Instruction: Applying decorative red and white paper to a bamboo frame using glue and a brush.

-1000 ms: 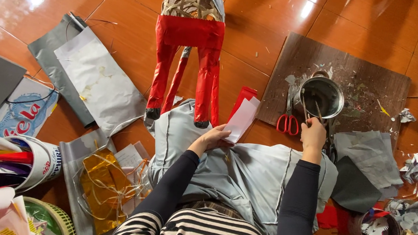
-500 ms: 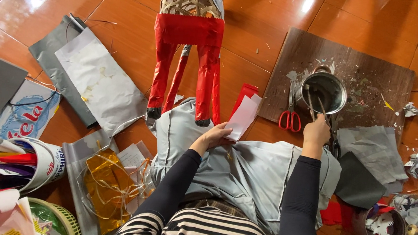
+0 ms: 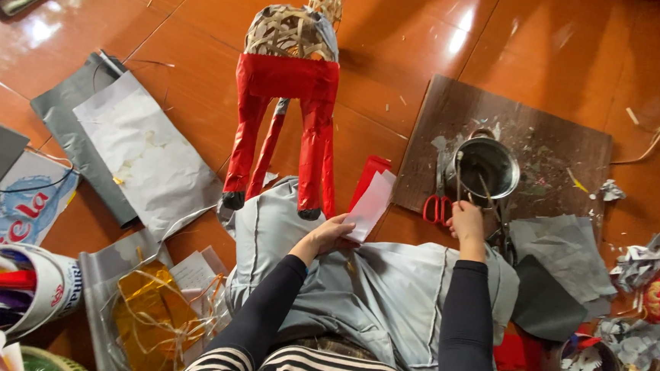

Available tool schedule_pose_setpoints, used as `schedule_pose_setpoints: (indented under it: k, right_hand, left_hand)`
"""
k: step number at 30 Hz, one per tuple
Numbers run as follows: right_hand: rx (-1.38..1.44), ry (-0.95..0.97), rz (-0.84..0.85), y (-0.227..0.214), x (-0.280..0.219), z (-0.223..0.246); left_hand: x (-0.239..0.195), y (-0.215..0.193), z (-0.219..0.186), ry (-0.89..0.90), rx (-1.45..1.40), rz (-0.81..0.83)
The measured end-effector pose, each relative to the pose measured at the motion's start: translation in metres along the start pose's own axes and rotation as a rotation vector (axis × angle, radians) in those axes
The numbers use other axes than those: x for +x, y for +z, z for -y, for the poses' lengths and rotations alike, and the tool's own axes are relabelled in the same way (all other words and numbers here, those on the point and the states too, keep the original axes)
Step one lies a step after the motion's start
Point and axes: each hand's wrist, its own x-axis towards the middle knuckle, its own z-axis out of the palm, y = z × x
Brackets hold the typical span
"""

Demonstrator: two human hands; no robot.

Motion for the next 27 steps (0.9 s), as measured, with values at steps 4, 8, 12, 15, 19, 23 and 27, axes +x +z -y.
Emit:
schedule_pose_setpoints:
  k: [4,8,12,15,19,23,27]
  right_hand:
    - [0.130,0.030,0.060,-0.002,-0.011,0.013]
    - [0.090,0.091,0.017,-0.006,-0.016,0.020]
    - [0.243,0.159,-0.002,0.003,0.034,-0.030]
    - [0.399,0.158,-0.039,0.001,0.040,-0.036]
    - [0.413,0.147,-0.088,0.002,0.037,-0.031]
    - [0.417,0.044,-0.087,0.002,0.023,-0.020]
    - [0.505,-0.030,-0.091,-0.001,0.018,-0.012]
  left_hand:
    - [0.000,0.001,-0.001,-0.005,0.018,0.000]
    - [0.000,0.003,-0.003,-0.018,0.013,-0.017]
    - [0.000,0.004,-0.004,-0.048,0.016,-0.033]
    - [0.002,0.003,-0.003,-0.045,0.023,-0.028]
    - [-0.001,0.005,-0.006,-0.035,0.022,-0.020]
    - [-0.004,0.006,-0.006,-0.035,0.038,-0.027]
    - [-0.002,0.004,-0.004,-0.033,0.024,-0.013]
